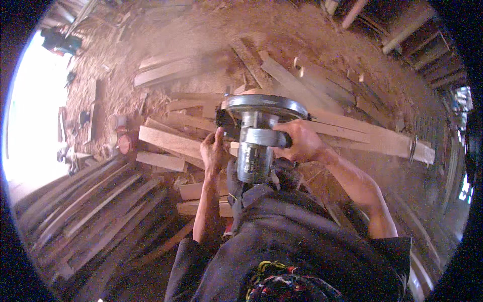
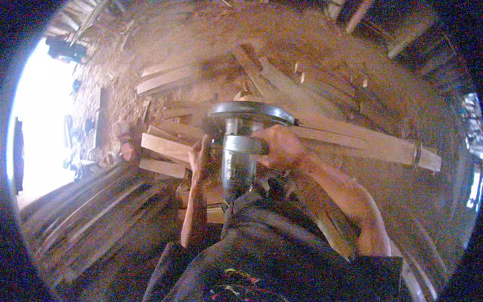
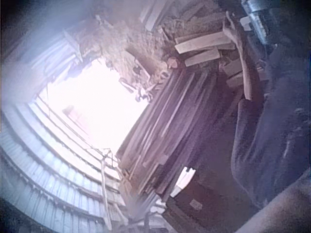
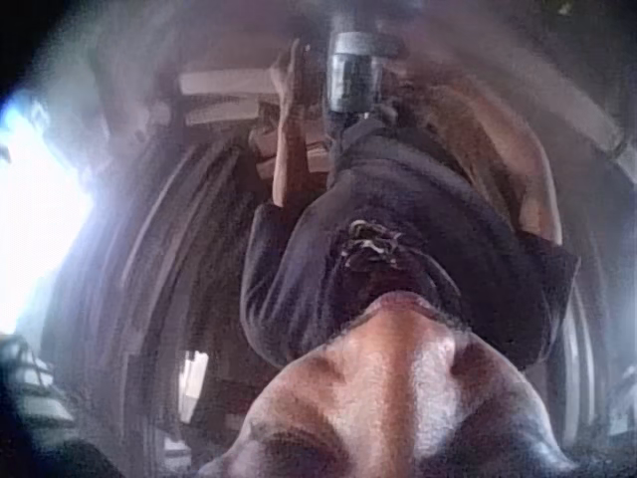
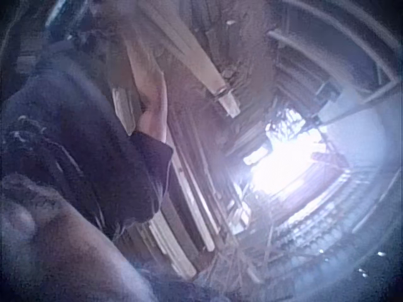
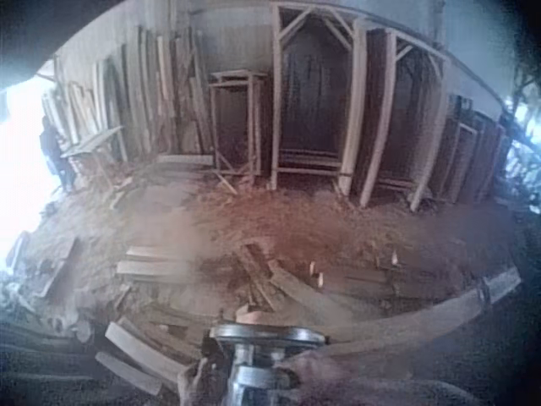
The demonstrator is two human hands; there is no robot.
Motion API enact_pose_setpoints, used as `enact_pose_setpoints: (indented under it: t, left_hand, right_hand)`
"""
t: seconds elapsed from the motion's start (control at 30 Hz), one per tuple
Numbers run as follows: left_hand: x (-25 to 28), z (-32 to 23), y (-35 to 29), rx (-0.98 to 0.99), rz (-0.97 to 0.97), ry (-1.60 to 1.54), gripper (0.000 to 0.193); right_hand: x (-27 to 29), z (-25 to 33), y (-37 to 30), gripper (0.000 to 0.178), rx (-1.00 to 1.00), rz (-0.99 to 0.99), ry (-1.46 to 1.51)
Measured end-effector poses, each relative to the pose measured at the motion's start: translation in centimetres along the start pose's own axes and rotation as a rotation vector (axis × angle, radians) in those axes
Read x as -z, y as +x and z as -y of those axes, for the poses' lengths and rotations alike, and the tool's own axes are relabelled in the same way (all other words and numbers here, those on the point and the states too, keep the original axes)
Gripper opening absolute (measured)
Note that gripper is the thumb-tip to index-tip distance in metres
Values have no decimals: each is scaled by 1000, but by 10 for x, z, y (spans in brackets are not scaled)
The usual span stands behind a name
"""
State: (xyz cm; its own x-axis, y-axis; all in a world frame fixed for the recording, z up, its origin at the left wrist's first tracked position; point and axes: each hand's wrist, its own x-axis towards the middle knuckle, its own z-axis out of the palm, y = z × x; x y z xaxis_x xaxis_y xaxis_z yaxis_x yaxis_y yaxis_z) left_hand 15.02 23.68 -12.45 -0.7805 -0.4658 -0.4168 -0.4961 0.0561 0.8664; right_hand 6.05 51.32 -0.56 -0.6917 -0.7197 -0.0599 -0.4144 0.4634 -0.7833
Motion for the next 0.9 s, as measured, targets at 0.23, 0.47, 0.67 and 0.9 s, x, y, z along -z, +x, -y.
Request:
enact_pose_setpoints:
  t: [0.23,0.47,0.67,0.9]
  left_hand:
    - [4,-10,-6,28,-23,71,58]
    - [4,-14,-8,10,-21,141,58]
    - [5,-10,-5,52,-21,148,58]
    - [13,10,7,-28,-24,-6,51]
  right_hand:
    - [6,14,3,40,-72,25,42]
    - [3,6,2,45,-148,54,40]
    - [-5,-5,1,47,-82,-9,28]
    - [3,6,3,53,-114,92,-27]
